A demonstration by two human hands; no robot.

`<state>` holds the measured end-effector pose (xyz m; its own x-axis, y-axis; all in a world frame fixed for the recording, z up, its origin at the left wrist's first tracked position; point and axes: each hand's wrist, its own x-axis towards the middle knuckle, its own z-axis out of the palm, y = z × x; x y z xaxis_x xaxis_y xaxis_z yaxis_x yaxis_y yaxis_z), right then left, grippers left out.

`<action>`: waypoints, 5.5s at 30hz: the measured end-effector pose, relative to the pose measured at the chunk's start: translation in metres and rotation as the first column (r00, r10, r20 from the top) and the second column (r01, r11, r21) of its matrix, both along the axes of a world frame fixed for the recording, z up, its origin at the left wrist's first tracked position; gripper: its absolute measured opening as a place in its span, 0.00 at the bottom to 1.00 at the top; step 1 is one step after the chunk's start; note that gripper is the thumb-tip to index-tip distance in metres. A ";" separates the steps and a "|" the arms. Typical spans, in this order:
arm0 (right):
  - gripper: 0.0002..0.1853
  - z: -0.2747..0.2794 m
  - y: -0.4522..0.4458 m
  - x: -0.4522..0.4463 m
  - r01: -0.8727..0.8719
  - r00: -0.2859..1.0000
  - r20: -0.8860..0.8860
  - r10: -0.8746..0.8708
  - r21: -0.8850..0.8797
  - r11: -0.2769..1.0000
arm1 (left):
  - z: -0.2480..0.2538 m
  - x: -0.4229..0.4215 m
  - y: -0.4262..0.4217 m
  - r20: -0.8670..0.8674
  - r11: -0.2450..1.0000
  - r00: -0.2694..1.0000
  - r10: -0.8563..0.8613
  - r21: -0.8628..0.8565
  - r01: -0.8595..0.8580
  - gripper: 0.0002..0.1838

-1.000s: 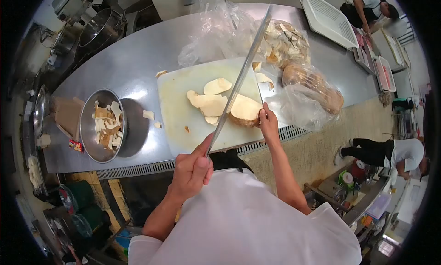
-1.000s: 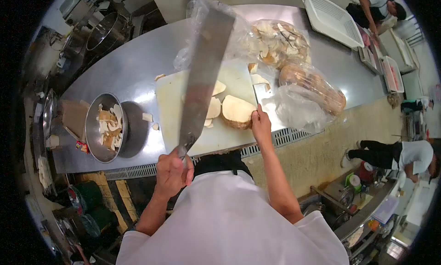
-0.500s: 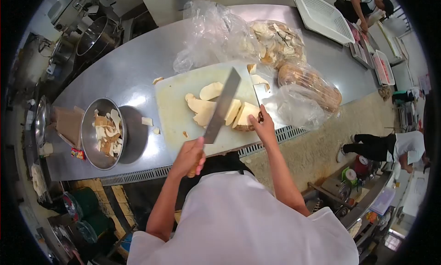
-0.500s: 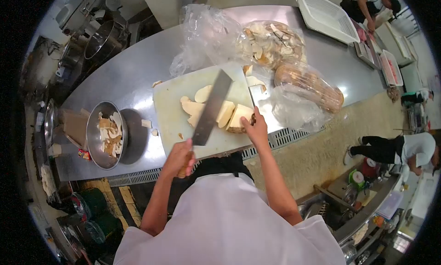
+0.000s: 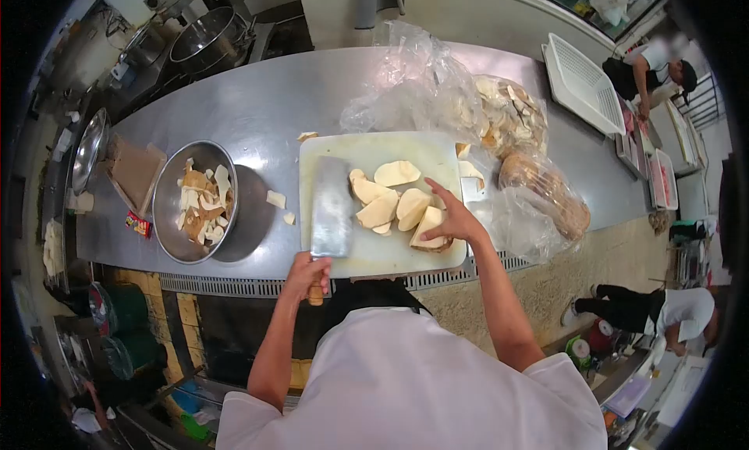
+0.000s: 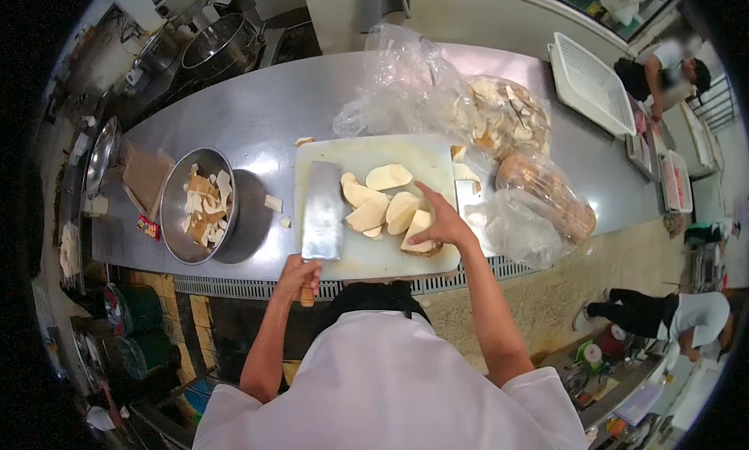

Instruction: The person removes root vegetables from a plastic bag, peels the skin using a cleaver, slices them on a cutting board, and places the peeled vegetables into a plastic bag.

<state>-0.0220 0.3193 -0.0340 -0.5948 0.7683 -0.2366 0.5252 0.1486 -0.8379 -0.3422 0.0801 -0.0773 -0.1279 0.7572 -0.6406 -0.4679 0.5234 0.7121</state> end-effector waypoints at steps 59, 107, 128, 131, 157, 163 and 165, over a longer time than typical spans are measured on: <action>0.36 0.071 -0.065 -0.339 -0.186 0.800 -0.521 0.298 0.256 0.948 | 0.169 -0.087 -0.177 -0.625 0.763 0.532 0.571 0.165 -0.625 0.10; 0.22 -0.024 0.061 0.231 0.470 0.586 0.123 -0.801 0.753 0.459 | 0.125 0.351 0.221 -0.940 -0.054 0.280 -0.193 0.295 0.954 0.17; 0.27 -0.082 0.044 0.239 0.822 0.556 -0.237 -0.797 0.299 0.485 | 0.061 0.437 0.418 -0.994 0.129 0.006 0.110 0.020 0.991 0.13; 0.32 -0.034 0.058 0.246 0.847 0.518 -0.217 -0.827 0.266 0.460 | 0.058 0.447 0.438 -0.987 0.153 -0.001 0.160 0.024 0.988 0.11; 0.43 0.039 0.024 0.274 0.140 -0.383 -0.657 -0.649 -0.736 0.663 | 0.015 0.358 0.456 -0.933 0.400 0.351 -0.081 0.292 0.869 0.25; 0.47 -0.001 -0.016 0.258 0.316 -0.121 -0.739 -0.663 -0.662 0.680 | 0.070 0.325 0.402 -0.953 0.078 0.297 -0.064 0.292 0.953 0.27; 0.47 -0.012 -0.028 0.252 0.295 -0.114 -0.733 -0.670 -0.669 0.682 | 0.093 0.305 0.376 -0.924 -0.010 0.355 -0.142 0.360 0.933 0.27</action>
